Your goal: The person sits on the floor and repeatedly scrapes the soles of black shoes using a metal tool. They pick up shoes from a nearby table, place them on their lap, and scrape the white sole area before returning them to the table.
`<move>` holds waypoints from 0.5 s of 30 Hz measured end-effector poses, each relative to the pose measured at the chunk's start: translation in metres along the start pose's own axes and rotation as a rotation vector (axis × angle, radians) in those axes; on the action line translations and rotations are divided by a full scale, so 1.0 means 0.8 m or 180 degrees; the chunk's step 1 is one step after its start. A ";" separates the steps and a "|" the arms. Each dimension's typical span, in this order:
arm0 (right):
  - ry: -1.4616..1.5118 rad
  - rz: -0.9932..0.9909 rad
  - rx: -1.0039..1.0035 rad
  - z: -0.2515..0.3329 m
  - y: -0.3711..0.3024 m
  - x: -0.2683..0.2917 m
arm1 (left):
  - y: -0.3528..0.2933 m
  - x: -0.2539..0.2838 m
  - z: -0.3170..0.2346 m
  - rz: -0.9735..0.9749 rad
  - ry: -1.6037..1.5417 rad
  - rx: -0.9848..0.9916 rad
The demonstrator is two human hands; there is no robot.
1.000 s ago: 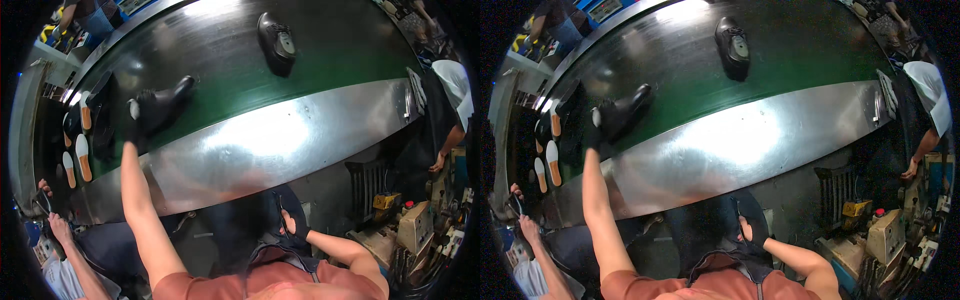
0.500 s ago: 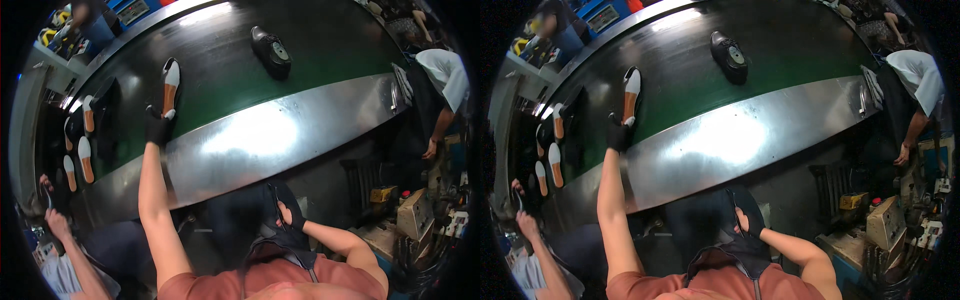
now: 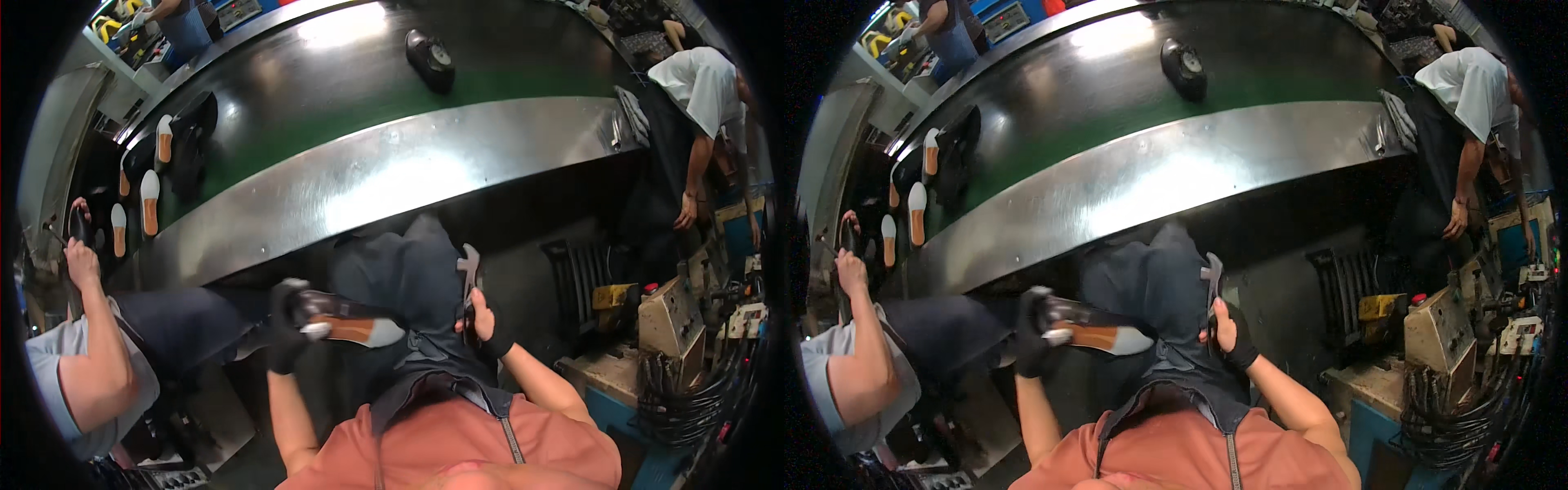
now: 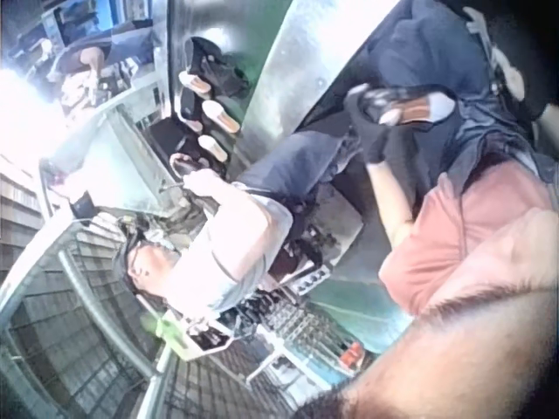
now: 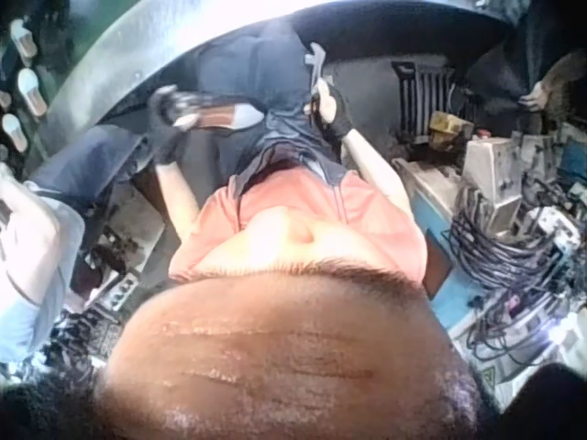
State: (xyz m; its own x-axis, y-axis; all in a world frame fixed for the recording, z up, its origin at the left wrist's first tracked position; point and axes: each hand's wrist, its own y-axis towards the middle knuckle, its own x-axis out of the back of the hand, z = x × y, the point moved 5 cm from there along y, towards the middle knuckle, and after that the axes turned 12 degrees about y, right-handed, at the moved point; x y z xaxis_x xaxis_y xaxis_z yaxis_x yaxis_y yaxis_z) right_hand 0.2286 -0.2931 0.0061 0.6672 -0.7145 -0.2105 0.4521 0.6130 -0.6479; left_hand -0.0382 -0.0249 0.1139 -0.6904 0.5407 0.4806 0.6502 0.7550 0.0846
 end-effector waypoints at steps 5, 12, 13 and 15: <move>0.0111 0.0306 0.0661 0.057 -0.052 -0.021 | 0.017 -0.098 -0.083 0.0021 0.0607 -0.1284; -0.0157 0.0604 0.0413 0.046 -0.100 -0.052 | 0.082 -0.147 -0.069 0.0157 0.1421 -0.1794; -0.0267 0.0702 0.0439 0.046 -0.108 -0.060 | 0.083 -0.146 -0.074 0.0189 0.1247 -0.1674; -0.0467 0.1032 0.0176 0.041 -0.117 -0.079 | 0.089 -0.146 -0.055 0.0258 0.0821 -0.1471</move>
State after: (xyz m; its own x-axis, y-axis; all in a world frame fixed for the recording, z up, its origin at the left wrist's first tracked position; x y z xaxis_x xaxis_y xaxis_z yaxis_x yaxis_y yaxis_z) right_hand 0.1634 -0.2942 0.1044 0.8572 -0.4264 -0.2888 0.2316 0.8200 -0.5234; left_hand 0.1031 -0.0507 0.1023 -0.5697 0.4379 0.6955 0.8102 0.4411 0.3860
